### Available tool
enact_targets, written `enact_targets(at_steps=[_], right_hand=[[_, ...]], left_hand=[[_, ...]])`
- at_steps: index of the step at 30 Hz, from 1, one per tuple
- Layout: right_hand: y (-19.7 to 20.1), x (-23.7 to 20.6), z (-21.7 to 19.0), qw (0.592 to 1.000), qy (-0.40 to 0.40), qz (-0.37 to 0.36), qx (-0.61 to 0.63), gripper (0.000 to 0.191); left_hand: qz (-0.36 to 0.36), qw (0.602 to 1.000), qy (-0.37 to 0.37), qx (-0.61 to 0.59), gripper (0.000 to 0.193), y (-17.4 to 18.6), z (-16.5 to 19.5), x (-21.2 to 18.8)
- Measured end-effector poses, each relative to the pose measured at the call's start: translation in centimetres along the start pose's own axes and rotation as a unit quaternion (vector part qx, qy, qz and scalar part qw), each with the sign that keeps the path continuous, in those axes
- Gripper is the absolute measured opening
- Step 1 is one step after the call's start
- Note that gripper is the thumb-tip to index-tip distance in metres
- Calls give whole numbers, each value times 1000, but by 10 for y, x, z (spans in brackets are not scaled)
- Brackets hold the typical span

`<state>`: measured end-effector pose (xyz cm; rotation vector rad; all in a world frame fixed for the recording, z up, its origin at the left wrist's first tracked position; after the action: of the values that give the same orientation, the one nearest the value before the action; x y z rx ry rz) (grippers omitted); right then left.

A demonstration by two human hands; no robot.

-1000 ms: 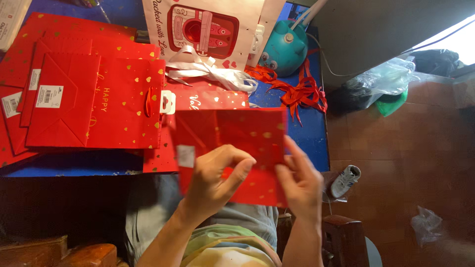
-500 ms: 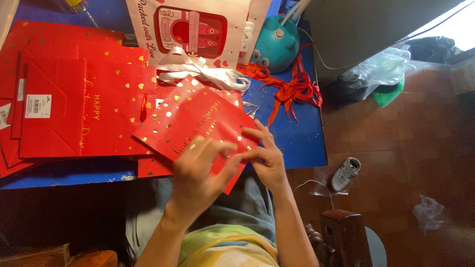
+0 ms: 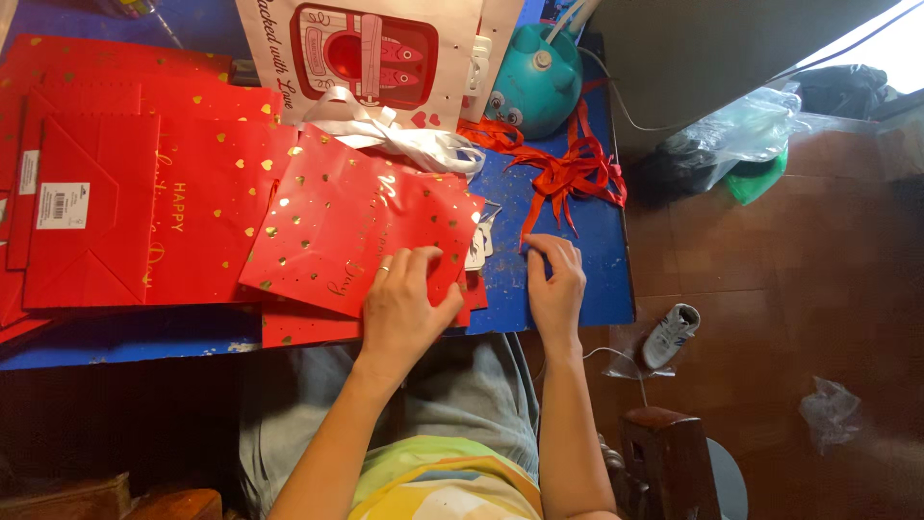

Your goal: The person sits at a table with a stack of red gift bags and threads a red ribbon handle through the punched holes of each bag, ties the ribbon ends, and sets the finished bag on the stack, repeating the process bag by bag.

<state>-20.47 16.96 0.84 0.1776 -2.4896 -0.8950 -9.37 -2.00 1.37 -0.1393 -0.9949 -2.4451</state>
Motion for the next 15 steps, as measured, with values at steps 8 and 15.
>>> enact_targets(at_steps=[8, 15], right_hand=[[-14, 8, 11, 994, 18, -59, -95, 17], [-8, 9, -8, 997, 30, -35, -61, 6]], left_hand=[[-33, 990, 75, -111, 36, 1, -16, 4], [-27, 961, 150, -231, 23, 0, -30, -1]])
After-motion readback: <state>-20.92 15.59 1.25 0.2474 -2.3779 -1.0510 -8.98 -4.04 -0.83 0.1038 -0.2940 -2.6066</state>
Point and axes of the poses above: each hand's wrist, its own x-axis towards the middle knuckle, its own y-axis out of the back of the hand, z = x × y, the point moved 6 cm from there along x, towards the middle knuckle, and after that the axes turned 1 degree about y, right-handed, at the moved point
